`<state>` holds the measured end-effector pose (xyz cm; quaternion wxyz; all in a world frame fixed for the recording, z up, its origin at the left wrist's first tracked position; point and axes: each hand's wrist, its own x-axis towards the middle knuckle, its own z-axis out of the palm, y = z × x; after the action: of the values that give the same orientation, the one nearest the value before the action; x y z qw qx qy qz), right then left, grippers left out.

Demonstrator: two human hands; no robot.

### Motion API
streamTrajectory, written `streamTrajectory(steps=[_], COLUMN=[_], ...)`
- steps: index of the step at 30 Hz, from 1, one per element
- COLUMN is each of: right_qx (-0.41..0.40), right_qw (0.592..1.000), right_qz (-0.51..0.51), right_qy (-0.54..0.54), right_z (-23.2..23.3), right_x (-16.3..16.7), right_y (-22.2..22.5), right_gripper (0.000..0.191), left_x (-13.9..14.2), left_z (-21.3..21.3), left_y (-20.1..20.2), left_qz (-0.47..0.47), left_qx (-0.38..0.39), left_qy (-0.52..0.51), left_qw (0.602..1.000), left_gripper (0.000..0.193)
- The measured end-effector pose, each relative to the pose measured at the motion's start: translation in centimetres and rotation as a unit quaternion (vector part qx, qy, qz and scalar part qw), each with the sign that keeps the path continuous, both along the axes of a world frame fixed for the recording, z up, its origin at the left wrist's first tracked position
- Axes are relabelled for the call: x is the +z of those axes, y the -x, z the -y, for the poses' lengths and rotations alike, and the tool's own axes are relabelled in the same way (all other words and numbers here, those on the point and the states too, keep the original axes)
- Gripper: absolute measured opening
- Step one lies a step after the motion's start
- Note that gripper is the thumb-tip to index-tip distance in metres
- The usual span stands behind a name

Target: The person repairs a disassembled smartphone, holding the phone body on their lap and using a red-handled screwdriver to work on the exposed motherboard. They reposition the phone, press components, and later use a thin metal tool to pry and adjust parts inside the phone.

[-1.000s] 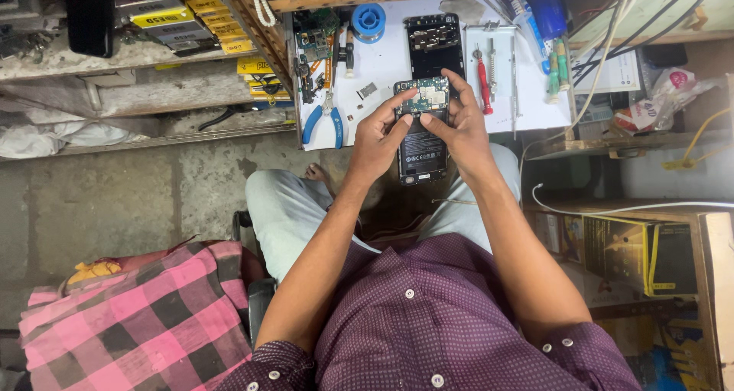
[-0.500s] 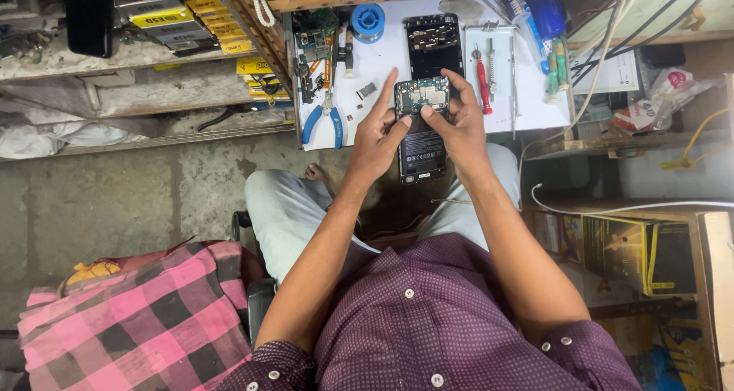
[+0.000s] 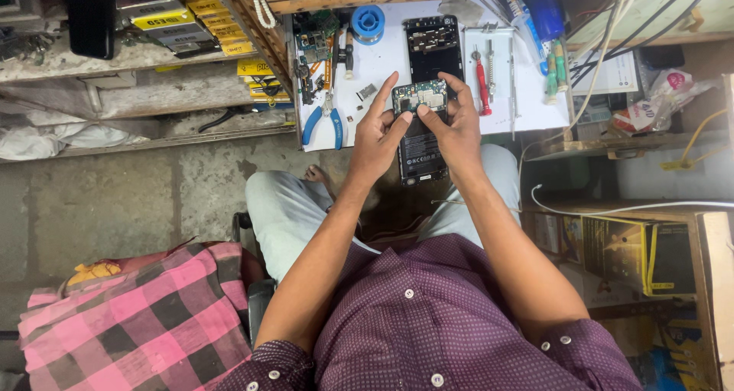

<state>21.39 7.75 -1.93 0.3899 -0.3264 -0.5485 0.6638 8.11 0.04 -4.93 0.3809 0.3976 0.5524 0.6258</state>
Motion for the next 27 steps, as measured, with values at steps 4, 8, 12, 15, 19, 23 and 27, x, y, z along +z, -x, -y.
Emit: streamTrajectory(steps=[4, 8, 12, 15, 19, 23, 27], right_qx=[-0.007, -0.009, -0.009, -0.008, -0.008, -0.011, -0.013], right_qw=[1.0, 1.0, 0.999, 0.999, 0.999, 0.999, 0.999], right_qz=[0.006, 0.017, 0.024, 0.026, 0.031, 0.032, 0.039], right_qy=[-0.01, -0.018, -0.026, -0.03, -0.021, -0.022, -0.018], right_z=[0.0, -0.1, -0.1, -0.2, -0.2, -0.2, -0.3], right_x=[-0.1, -0.2, -0.3, -0.4, -0.3, -0.4, -0.6], right_y=[0.0, 0.0, -0.1, -0.2, -0.2, -0.1, -0.1], right_gripper=[0.058, 0.058, 0.058, 0.059, 0.059, 0.058, 0.058], left_x=[0.3, 0.4, 0.6, 0.8, 0.9, 0.5, -0.1], left_z=[0.0, -0.2, -0.3, -0.4, -0.7, -1.0, -1.3], left_y=[-0.2, -0.3, -0.5, -0.7, -1.1, -1.2, -1.2], left_qz=[-0.01, -0.016, -0.008, -0.006, -0.009, -0.031, -0.031], left_qx=[0.005, 0.014, 0.018, 0.025, 0.048, 0.054, 0.066], left_qy=[-0.004, -0.002, -0.004, 0.003, 0.028, 0.017, 0.018], left_qw=[1.0, 1.0, 1.0, 1.0, 0.998, 0.998, 0.997], left_gripper=[0.067, 0.067, 0.065, 0.064, 0.063, 0.051, 0.045])
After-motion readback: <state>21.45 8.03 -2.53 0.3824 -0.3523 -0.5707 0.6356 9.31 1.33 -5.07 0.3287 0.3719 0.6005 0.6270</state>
